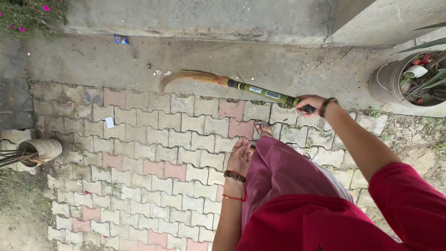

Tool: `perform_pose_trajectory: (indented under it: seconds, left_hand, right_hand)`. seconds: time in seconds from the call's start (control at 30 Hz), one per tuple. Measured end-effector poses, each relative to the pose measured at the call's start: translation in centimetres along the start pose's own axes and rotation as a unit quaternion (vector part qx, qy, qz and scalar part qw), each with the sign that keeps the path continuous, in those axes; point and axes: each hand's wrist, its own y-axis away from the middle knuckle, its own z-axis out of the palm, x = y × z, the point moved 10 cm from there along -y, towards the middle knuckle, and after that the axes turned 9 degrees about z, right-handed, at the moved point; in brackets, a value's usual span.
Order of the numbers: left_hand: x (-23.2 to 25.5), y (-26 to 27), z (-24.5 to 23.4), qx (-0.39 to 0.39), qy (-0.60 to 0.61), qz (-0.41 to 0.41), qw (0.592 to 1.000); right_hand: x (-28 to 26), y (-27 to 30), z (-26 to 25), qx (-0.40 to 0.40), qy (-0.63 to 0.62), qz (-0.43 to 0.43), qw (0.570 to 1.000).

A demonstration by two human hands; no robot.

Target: The person sweeps debris across a concrete floor and over a doorstep using a broom, moving around plants and a motorcycle.

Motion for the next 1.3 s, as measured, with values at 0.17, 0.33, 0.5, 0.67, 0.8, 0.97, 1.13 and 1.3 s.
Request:
perform_pose_trajectory:
  seconds: [0.17,0.33,0.5,0.67,0.8,0.97,1.13,1.3]
  left_hand:
    - [-0.6,0.3,-2.1,0.016,0.057,0.031,0.998]
    - [0.5,3.4,-6.0,0.068,0.104,0.071,0.99]
    - [1.1,7.2,-8.5,0.133,0.114,0.091,0.98]
    - [0.9,6.1,-6.8,0.107,0.075,0.091,0.987]
    - [0.6,2.7,-2.5,0.04,0.042,0.084,0.995]
    - [1.0,0.4,0.2,0.029,0.022,0.049,0.998]
    - [3.3,0.3,-2.8,0.031,0.069,0.06,0.995]
    - [7.9,2.5,-12.0,0.085,0.098,0.084,0.988]
  right_hand:
    - [12.3,7.5,-7.9,0.038,-0.174,0.03,0.984]
    - [13.4,5.4,-9.4,0.042,-0.194,0.08,0.977]
    - [9.6,-7.9,2.1,0.118,-0.082,0.181,0.973]
    - [9.9,-11.5,23.9,-0.032,0.111,0.116,0.987]
    - [3.3,-9.5,18.5,-0.065,0.169,0.0,0.983]
    - [5.9,0.6,5.5,-0.091,-0.079,0.061,0.991]
    - [10.4,4.6,1.0,-0.005,-0.177,0.102,0.979]
    - [6.9,-5.0,5.7,0.132,-0.102,0.196,0.966]
